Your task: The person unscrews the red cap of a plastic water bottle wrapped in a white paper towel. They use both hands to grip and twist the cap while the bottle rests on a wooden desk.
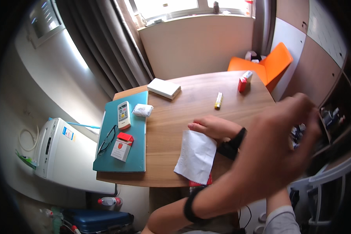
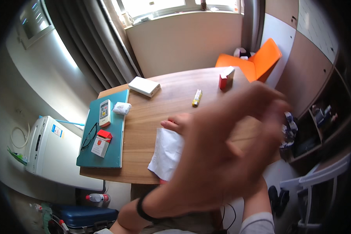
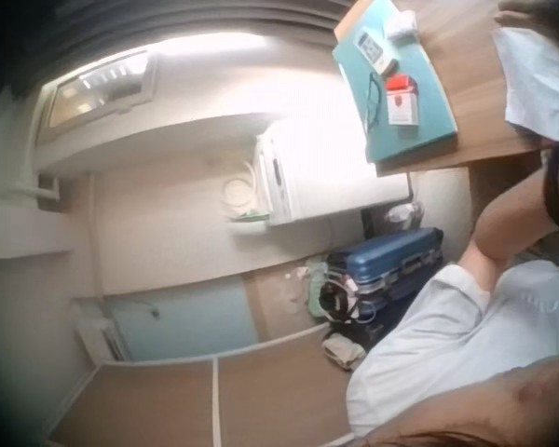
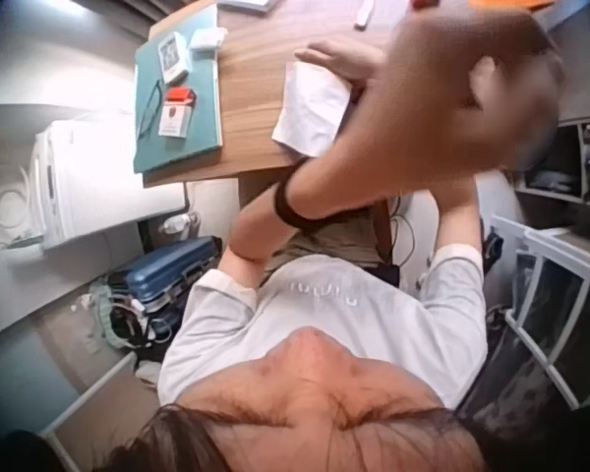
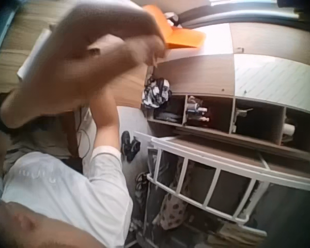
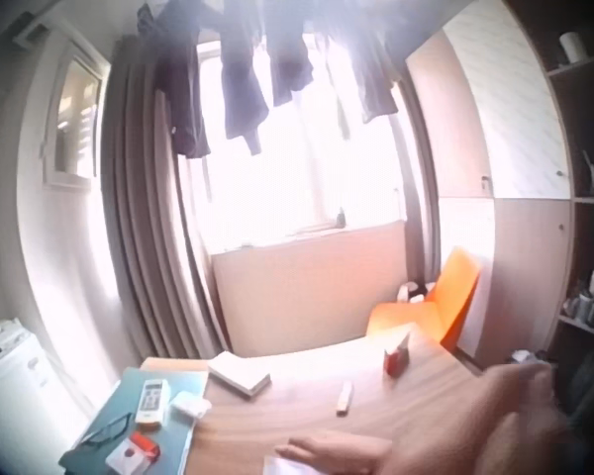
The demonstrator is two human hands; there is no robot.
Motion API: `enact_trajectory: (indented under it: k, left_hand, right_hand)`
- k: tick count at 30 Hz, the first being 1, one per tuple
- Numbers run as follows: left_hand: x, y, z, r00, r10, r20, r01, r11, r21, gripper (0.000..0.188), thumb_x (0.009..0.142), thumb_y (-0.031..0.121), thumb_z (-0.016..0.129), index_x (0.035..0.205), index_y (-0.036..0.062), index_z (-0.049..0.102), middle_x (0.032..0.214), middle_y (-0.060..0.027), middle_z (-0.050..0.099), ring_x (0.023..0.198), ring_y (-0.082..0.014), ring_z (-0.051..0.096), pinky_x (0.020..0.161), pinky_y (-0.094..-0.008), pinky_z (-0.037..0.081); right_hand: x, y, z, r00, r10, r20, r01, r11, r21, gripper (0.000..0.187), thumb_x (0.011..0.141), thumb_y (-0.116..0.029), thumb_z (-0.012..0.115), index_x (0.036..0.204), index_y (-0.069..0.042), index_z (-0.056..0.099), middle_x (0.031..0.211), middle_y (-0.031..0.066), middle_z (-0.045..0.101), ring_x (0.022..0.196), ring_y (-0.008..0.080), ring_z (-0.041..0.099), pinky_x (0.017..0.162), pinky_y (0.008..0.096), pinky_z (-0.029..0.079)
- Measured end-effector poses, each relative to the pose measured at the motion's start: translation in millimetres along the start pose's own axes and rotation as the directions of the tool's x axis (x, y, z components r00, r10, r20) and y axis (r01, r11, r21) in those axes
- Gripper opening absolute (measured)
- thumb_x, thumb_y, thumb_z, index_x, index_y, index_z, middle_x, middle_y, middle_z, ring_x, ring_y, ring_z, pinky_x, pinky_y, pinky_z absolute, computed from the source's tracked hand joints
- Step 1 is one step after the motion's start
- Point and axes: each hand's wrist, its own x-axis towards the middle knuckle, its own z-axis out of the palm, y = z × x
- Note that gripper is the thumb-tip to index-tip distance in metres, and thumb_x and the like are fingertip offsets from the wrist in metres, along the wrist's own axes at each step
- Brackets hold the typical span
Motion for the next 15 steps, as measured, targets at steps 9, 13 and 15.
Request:
enact_trajectory:
  k: [9, 13, 15]
  left_hand:
    - [-90.1, 8.2, 73.6, 0.948, -0.284, 0.141, 0.310, 0.925, -0.220, 0.021, 0.097, 0.012, 0.064, 0.115, 0.0007, 0.066, 0.102, -0.0106, 0.074, 0.087, -0.0258, 0.069, 0.080, -0.0332, 0.053]
    - [-114.7, 18.0, 41.2, 0.827, -0.558, 0.074, 0.527, 0.722, -0.448, 0.012, 0.100, 0.003, 0.058, 0.107, -0.0028, 0.067, 0.096, -0.0092, 0.071, 0.093, -0.0147, 0.068, 0.080, -0.0304, 0.053]
    - [-116.7, 28.8, -8.3, 0.833, -0.541, -0.115, 0.509, 0.831, -0.223, 0.014, 0.096, 0.006, 0.057, 0.106, -0.0023, 0.063, 0.095, -0.0153, 0.072, 0.083, -0.0189, 0.067, 0.076, -0.0348, 0.053]
  right_hand:
    - [-28.3, 3.6, -19.0, 0.994, 0.065, -0.086, -0.073, 0.993, -0.095, 0.062, 0.109, -0.054, 0.044, 0.120, 0.002, 0.069, 0.113, 0.0263, 0.072, 0.106, 0.0427, 0.066, 0.095, 0.0465, 0.052]
    - [-40.1, 14.9, -27.0, 0.989, 0.083, -0.120, -0.097, 0.988, -0.121, 0.062, 0.109, -0.054, 0.044, 0.117, 0.002, 0.070, 0.112, 0.0282, 0.071, 0.105, 0.0432, 0.067, 0.094, 0.0471, 0.052]
    - [-18.1, 10.9, -14.2, 0.996, 0.037, -0.083, -0.047, 0.992, -0.116, 0.062, 0.109, -0.054, 0.045, 0.114, 0.003, 0.071, 0.109, 0.0295, 0.071, 0.104, 0.0446, 0.067, 0.094, 0.0481, 0.052]
